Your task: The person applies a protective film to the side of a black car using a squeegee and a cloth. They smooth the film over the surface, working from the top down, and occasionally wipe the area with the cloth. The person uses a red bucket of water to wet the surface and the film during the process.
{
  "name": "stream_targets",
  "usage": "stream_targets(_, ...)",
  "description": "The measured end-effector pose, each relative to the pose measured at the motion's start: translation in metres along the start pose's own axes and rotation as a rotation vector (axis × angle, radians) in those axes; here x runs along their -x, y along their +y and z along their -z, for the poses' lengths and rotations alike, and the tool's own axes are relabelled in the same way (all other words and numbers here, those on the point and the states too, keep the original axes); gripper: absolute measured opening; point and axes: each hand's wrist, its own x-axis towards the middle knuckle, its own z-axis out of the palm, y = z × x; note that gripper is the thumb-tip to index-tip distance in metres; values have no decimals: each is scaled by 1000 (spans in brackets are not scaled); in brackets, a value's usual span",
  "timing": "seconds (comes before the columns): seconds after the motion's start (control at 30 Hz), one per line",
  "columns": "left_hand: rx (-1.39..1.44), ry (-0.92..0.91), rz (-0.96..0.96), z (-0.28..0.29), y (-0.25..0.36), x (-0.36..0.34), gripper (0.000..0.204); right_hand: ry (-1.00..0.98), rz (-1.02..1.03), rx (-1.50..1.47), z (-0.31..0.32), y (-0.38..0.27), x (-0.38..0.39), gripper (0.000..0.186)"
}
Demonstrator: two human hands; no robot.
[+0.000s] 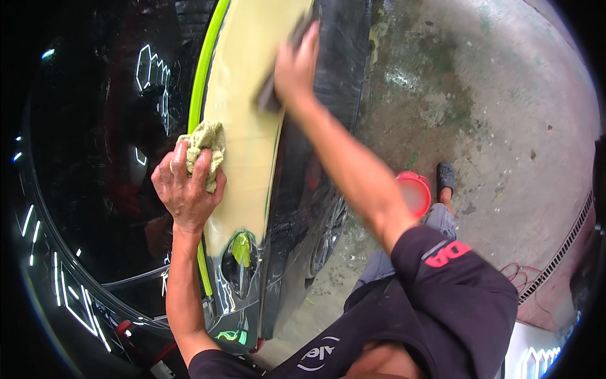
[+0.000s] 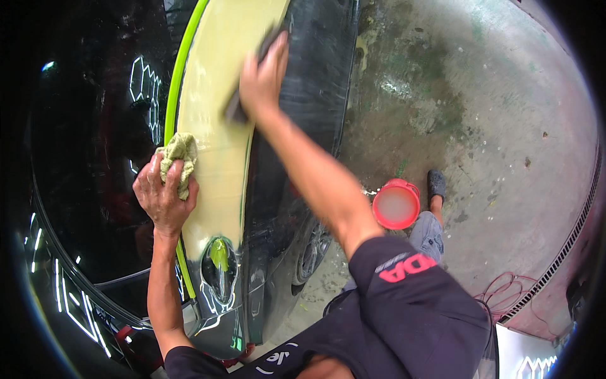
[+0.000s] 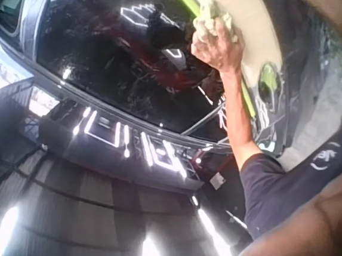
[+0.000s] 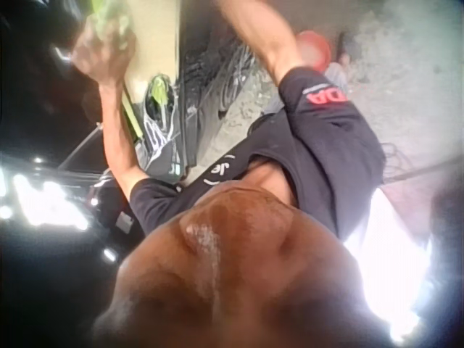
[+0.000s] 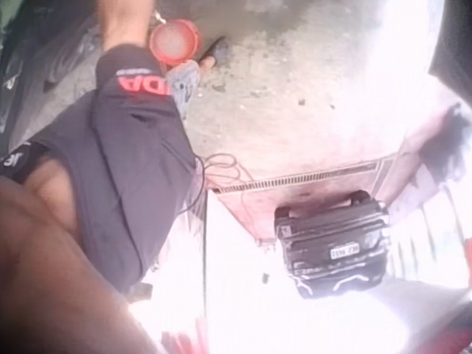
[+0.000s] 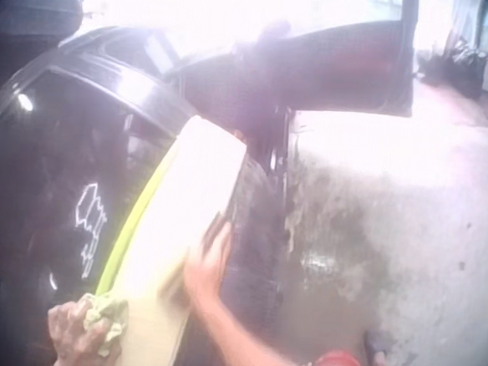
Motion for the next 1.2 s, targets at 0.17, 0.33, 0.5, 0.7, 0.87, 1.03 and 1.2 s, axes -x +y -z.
stream_targets(0.17,-10,-20,3,2,-5,8,37,-68,-174,7,9,-10,51,82)
stream_targets(0.33,15,-19,-34,-1,-5,6,38,53,-215,52,-26,7,-169,89)
stream_targets(0.5,8,-25,-14,-4,-4,6,37,-24,-233,40,-28,8,-294,91)
stream_targets(0.7,-14,-76,3,5,-9,16,36,-75,-87,-16,-24,23,-183,89)
stream_targets(0.87,3,-67,-19,-4,-6,4,37,-54,-36,0,-22,39,-296,90)
stream_targets(1.03,-11,-68,-4,-1,-6,9,35,-176,70,178,-69,-16,-266,94)
stream_targets(1.2,-5,-77,-1,2,-5,11,35,-186,-47,176,-23,4,-261,92)
